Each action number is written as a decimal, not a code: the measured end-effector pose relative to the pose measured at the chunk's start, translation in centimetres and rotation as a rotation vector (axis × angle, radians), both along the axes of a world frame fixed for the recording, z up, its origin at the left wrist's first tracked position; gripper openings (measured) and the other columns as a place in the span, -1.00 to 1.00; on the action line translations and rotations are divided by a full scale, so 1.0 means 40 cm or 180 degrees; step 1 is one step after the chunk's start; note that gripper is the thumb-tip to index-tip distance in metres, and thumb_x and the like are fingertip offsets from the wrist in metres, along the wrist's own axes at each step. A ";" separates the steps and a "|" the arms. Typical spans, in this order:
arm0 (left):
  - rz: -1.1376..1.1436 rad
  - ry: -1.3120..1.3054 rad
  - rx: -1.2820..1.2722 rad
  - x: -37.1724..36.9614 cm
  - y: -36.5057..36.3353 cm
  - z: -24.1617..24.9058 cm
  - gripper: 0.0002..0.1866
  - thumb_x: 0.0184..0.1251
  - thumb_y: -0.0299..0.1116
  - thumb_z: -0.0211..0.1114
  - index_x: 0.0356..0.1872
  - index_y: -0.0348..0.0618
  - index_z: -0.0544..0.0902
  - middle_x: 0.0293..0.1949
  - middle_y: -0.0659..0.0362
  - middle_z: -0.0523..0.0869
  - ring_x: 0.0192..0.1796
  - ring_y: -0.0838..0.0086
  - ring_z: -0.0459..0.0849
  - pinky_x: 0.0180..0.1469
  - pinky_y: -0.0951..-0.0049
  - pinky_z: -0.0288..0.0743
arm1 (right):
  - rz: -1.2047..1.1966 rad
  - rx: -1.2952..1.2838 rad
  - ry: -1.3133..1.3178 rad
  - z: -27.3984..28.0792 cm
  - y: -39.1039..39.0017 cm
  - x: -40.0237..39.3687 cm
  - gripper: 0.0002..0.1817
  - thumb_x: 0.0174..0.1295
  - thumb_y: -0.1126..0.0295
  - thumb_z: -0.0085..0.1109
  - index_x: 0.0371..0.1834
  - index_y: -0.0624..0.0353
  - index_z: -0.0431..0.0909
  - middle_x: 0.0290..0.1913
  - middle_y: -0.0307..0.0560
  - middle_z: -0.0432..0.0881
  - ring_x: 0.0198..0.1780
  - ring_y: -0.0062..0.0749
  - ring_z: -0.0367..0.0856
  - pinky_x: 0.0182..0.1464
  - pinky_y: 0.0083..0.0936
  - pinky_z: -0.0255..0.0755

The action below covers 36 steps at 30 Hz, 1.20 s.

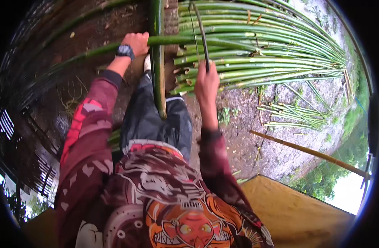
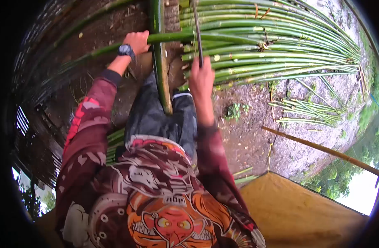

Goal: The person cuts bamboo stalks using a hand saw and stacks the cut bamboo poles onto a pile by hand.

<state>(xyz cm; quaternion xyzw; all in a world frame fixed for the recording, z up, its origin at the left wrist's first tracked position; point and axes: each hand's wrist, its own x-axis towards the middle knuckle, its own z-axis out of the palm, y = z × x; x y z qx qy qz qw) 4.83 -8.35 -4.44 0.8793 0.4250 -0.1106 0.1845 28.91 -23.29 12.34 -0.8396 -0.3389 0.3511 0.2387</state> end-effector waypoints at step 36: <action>0.0448 0.0013 0.0266 -0.032 0.030 0.035 -0.61 0.23 0.09 0.40 -0.27 -0.02 0.62 -0.36 0.07 0.80 -0.29 0.07 0.81 -0.26 0.03 0.69 | 0.0040 -0.0014 -0.0043 0.122 -0.165 -0.018 -0.74 0.55 0.26 0.01 -0.20 0.26 0.47 -0.43 0.27 0.55 -0.36 0.27 0.61 -0.35 -0.06 0.39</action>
